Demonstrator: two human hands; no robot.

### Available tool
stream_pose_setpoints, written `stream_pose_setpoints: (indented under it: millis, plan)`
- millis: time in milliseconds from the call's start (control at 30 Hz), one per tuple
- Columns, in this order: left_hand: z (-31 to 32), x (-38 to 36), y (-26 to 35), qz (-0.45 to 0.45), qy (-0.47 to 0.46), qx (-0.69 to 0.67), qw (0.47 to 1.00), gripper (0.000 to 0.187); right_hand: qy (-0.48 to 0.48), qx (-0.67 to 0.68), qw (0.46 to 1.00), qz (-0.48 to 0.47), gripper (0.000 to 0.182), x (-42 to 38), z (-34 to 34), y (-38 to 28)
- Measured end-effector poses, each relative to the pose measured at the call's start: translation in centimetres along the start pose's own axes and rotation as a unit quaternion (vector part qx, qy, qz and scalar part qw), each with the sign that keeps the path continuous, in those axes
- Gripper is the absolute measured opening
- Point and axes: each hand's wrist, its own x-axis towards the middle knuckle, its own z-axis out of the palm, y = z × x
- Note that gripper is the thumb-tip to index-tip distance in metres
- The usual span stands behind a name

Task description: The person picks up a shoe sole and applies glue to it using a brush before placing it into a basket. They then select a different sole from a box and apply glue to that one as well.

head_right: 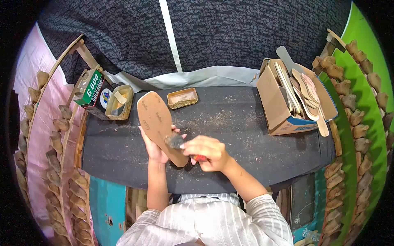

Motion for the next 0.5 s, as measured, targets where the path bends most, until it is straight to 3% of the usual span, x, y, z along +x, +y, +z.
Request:
stream_pose_setpoints:
  millis: [67, 133, 267, 367, 500]
  plan:
    - [-0.3, 0.0, 0.6, 0.000, -0.065, -0.060, 0.996, 0.084, -0.044, 0.034, 0.998, 0.011, 0.028, -1.0, 0.1, -0.1]
    - [-0.8, 0.2, 0.9, 0.009, -0.039, -0.065, 0.997, 0.082, -0.090, 0.088, 0.991, 0.040, 0.030, -1.7, 0.1, 0.0]
    - [-0.6, 0.2, 1.2, 0.006, -0.046, -0.061, 0.997, 0.085, -0.091, 0.081, 0.992, 0.036, 0.031, -1.7, 0.0, -0.3]
    - [-0.5, 0.2, 1.0, 0.000, -0.066, -0.068, 0.995, 0.086, -0.009, 0.036, 0.999, -0.003, 0.033, -0.9, 0.3, -0.4]
    - [-0.7, 0.7, 0.8, 0.007, -0.074, -0.080, 0.994, 0.087, -0.056, 0.024, 0.998, -0.008, 0.031, -1.5, 0.3, -0.3]
